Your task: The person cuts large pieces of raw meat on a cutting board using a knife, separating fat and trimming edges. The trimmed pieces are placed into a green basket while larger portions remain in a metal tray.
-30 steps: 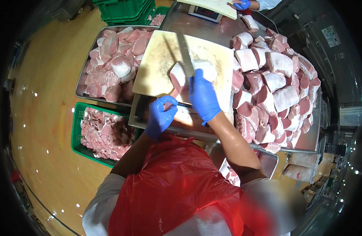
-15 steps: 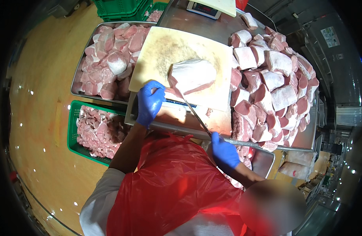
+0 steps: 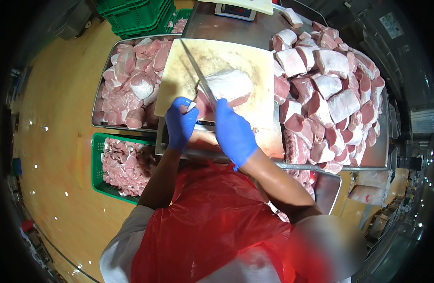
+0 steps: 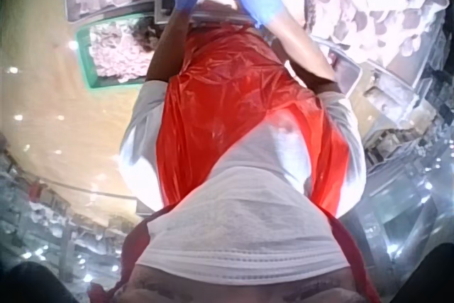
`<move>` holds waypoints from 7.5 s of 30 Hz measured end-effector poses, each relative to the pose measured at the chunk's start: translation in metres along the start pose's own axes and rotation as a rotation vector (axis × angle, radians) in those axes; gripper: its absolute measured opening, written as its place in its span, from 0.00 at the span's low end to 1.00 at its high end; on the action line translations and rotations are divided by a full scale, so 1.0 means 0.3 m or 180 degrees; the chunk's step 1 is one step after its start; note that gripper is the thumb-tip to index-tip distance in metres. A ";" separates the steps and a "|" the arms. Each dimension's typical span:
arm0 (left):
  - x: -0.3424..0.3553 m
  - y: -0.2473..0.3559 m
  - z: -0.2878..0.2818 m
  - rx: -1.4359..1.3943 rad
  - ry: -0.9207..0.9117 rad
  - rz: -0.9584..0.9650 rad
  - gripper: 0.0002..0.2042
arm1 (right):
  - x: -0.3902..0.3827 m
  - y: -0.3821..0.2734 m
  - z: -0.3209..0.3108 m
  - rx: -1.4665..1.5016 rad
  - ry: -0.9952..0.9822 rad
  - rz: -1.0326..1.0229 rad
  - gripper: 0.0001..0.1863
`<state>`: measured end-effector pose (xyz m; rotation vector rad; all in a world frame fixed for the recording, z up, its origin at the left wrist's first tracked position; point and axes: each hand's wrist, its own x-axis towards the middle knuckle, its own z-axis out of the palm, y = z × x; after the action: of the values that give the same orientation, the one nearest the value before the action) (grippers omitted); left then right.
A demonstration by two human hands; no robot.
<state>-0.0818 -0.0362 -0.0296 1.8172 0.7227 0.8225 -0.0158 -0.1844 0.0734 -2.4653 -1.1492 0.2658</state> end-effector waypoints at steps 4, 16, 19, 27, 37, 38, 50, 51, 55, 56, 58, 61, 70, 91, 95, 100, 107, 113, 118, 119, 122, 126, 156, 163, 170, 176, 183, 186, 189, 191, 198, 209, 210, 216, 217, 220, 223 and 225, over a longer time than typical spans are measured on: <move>-0.007 0.002 0.015 0.0542 0.0299 0.0202 0.04 | 0.109 -0.048 0.050 -0.0029 0.0043 -0.0232 0.12; -0.035 -0.125 -0.392 -0.0845 -0.0080 -0.1132 0.05 | -0.441 0.340 -0.133 -0.0837 -0.1530 0.0043 0.17; -0.119 -0.282 -0.800 -0.0062 -0.0600 -0.1318 0.10 | -0.537 0.411 -0.170 -0.0392 -0.0971 0.0127 0.17; 0.045 -0.033 -0.606 0.1564 0.0116 -0.0224 0.30 | -0.308 0.419 -0.081 0.0362 0.1031 0.0180 0.13; 0.349 0.304 0.099 0.1039 -0.1424 0.2017 0.39 | -0.231 0.416 -0.223 0.0250 0.1800 -0.0376 0.20; 0.348 0.326 0.132 0.1436 -0.1895 0.1478 0.49 | -0.248 0.431 -0.202 0.0255 0.1770 -0.0247 0.20; 0.123 0.260 0.097 0.2418 -0.1371 0.2156 0.28 | -0.389 0.552 -0.065 0.0484 0.1175 0.0670 0.15; 0.153 0.197 0.058 0.2324 -0.0915 0.2273 0.28 | -0.403 0.582 -0.059 0.0416 0.1317 0.0572 0.13; 0.362 0.105 -0.235 0.2565 -0.0275 0.2023 0.28 | -0.470 0.704 -0.021 0.0149 0.1575 0.0771 0.13; 0.408 0.086 -0.332 0.2771 -0.0168 0.1996 0.28 | -0.479 0.743 -0.017 0.0326 0.1483 0.0953 0.13; 0.526 -0.038 -0.529 0.2738 -0.0253 0.1615 0.26 | -0.494 0.809 -0.008 0.0552 0.1343 0.1237 0.14; 0.530 -0.332 -0.786 0.4171 0.0236 0.0798 0.21 | -0.482 0.809 -0.020 0.0632 0.1159 0.1510 0.15; 0.334 0.290 0.153 0.1671 -0.0858 0.1968 0.12 | -0.501 0.713 -0.024 0.0092 0.1731 0.1239 0.18; -0.383 0.226 1.369 0.2858 -0.2368 0.3833 0.10 | -1.134 0.748 0.039 0.0811 0.2380 0.3004 0.08; -0.320 0.232 1.419 0.2478 -0.3438 0.3568 0.17 | -1.112 0.781 0.013 0.0978 0.2489 0.2909 0.08; -0.292 0.330 1.342 0.2292 -0.4043 0.2799 0.25 | -1.066 0.805 -0.007 0.0870 0.2551 0.2652 0.09; -0.276 0.408 1.056 0.1255 -0.3655 0.2549 0.26 | -1.032 0.846 -0.012 0.1272 0.2413 0.2638 0.07; 0.041 0.508 0.762 -0.0246 -0.4447 -0.0182 0.18 | -0.945 0.878 -0.005 0.1228 0.2275 0.2393 0.08; 0.302 0.314 0.417 -0.1092 -0.3825 -0.0889 0.18 | -0.865 0.863 0.018 0.1120 0.2155 0.2240 0.10; 0.345 0.265 0.358 -0.1114 -0.3713 -0.1078 0.18 | -0.844 0.855 0.022 0.1096 0.2128 0.2249 0.09; 0.479 0.137 0.172 -0.1379 -0.3104 -0.2410 0.19 | -0.786 0.846 0.017 0.1034 0.1906 0.2076 0.08; 0.500 0.107 0.118 0.2193 -0.1119 0.1596 0.19 | -0.685 0.827 -0.029 0.0687 0.1816 0.1592 0.08; 0.074 0.072 0.105 0.0279 -0.0402 0.1503 0.39 | -0.330 0.546 -0.018 0.0564 0.1380 0.0389 0.10; -0.018 -0.026 0.005 0.0560 -0.0009 0.1516 0.30 | -0.113 0.313 0.056 0.0754 0.1146 -0.0473 0.13; -0.060 0.003 -0.049 0.0222 0.0336 0.0892 0.17 | 0.041 0.129 0.186 0.0368 0.0615 -0.0699 0.08; -0.038 0.014 -0.054 -0.0094 0.0215 0.0273 0.06 | 0.186 -0.005 0.158 0.0231 0.0349 -0.0666 0.08; -0.060 -0.039 -0.070 -0.0188 0.0402 0.0507 0.04 | -0.183 0.323 0.070 -0.0777 -0.0837 -0.0324 0.11; -0.059 -0.061 -0.112 -0.0143 0.0830 0.0113 0.04 | -0.334 0.335 -0.109 -0.1523 -0.1300 -0.0001 0.10; -0.046 0.002 -0.123 -0.0415 0.0866 0.0264 0.12 | -0.353 0.301 -0.182 -0.1383 -0.0807 -0.0106 0.08; -0.050 0.057 -0.080 -0.0520 0.0717 0.0324 0.18 | -0.280 0.224 -0.187 -0.0926 -0.0335 -0.0297 0.08; -0.049 -0.046 -0.026 -0.0318 0.0351 0.0327 0.07 | 0.064 -0.011 0.014 -0.0267 0.0394 -0.0553 0.07; -0.016 -0.025 -0.003 0.0095 0.0668 0.0380 0.09 | 0.098 0.017 0.037 -0.0335 0.0371 -0.0716 0.07; -0.019 -0.020 -0.012 -0.0034 0.0649 0.0290 0.09 | 0.099 0.022 0.039 -0.0301 0.0416 -0.0745 0.07; -0.075 -0.021 -0.003 0.0350 0.1001 0.0198 0.09 | 0.080 0.059 0.100 -0.1083 -0.0465 -0.0547 0.13; -0.077 -0.031 -0.009 0.0474 0.0959 0.0244 0.09 | 0.040 0.098 0.085 -0.1187 -0.0644 -0.0429 0.13; -0.088 -0.071 -0.076 0.0482 0.0736 0.0041 0.08 | -0.109 0.207 -0.059 -0.1587 -0.1179 -0.0162 0.14; -0.144 -0.108 -0.336 -0.0403 0.0144 -0.0708 0.07 | -0.239 0.343 -0.231 -0.1694 -0.1233 -0.0309 0.15; -0.183 -0.150 -0.569 0.0066 -0.0329 -0.1240 0.07 | -0.321 0.454 -0.269 -0.1072 -0.0881 -0.0257 0.12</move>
<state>-0.2556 0.0270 -0.0330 1.6496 0.9802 0.4625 0.0431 -0.3596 0.0865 -2.7247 -1.5124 0.4319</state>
